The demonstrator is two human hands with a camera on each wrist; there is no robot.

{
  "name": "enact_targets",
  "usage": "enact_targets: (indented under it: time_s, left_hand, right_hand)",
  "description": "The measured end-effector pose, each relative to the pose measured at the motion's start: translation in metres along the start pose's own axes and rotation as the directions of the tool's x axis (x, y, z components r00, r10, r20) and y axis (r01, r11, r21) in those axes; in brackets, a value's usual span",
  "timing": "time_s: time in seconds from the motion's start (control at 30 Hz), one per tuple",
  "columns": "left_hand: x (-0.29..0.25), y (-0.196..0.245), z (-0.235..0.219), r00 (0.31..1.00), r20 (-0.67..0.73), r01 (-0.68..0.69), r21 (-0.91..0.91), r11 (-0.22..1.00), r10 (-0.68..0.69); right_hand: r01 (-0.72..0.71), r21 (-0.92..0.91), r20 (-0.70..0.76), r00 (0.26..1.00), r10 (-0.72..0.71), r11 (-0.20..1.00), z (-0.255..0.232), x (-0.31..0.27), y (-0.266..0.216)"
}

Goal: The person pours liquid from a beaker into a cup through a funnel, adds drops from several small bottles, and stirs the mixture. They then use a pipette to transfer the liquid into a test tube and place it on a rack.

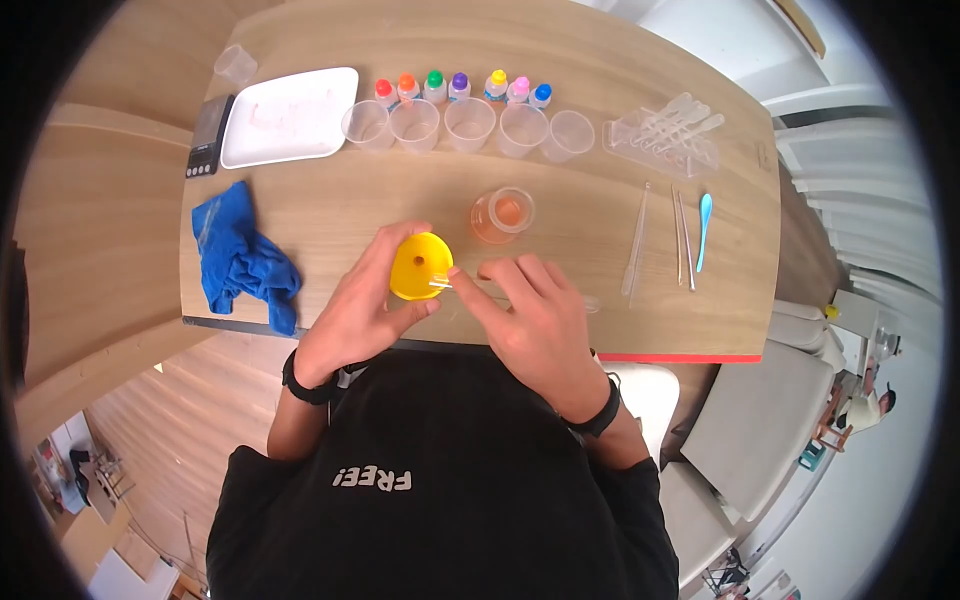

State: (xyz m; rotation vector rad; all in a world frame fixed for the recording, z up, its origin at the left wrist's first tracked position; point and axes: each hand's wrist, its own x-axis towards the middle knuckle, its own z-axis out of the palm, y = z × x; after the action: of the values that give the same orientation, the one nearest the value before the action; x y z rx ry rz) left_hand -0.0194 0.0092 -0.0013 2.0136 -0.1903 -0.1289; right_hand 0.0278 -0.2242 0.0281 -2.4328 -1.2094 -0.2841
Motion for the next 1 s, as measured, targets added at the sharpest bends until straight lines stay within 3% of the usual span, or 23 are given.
enact_targets:
  time_s: [0.33,0.6,1.0]
  left_hand:
    - [-0.001,0.0,0.001,1.0,0.001,0.011,-0.018,1.0,-0.011]
    - [-0.001,-0.001,0.0,1.0,-0.001,-0.014,-0.03,0.999,0.014]
    - [-0.004,-0.002,0.001,0.998,-0.052,-0.049,-0.055,0.997,0.046]
  right_hand:
    - [0.043,-0.065,-0.011,0.999,-0.044,0.997,-0.002,0.004,-0.001]
    - [0.304,-0.288,0.001,0.949,-0.317,0.908,-0.016,0.026,-0.003]
    - [0.352,-0.294,0.126,0.936,-0.329,0.889,-0.015,0.032,0.002]
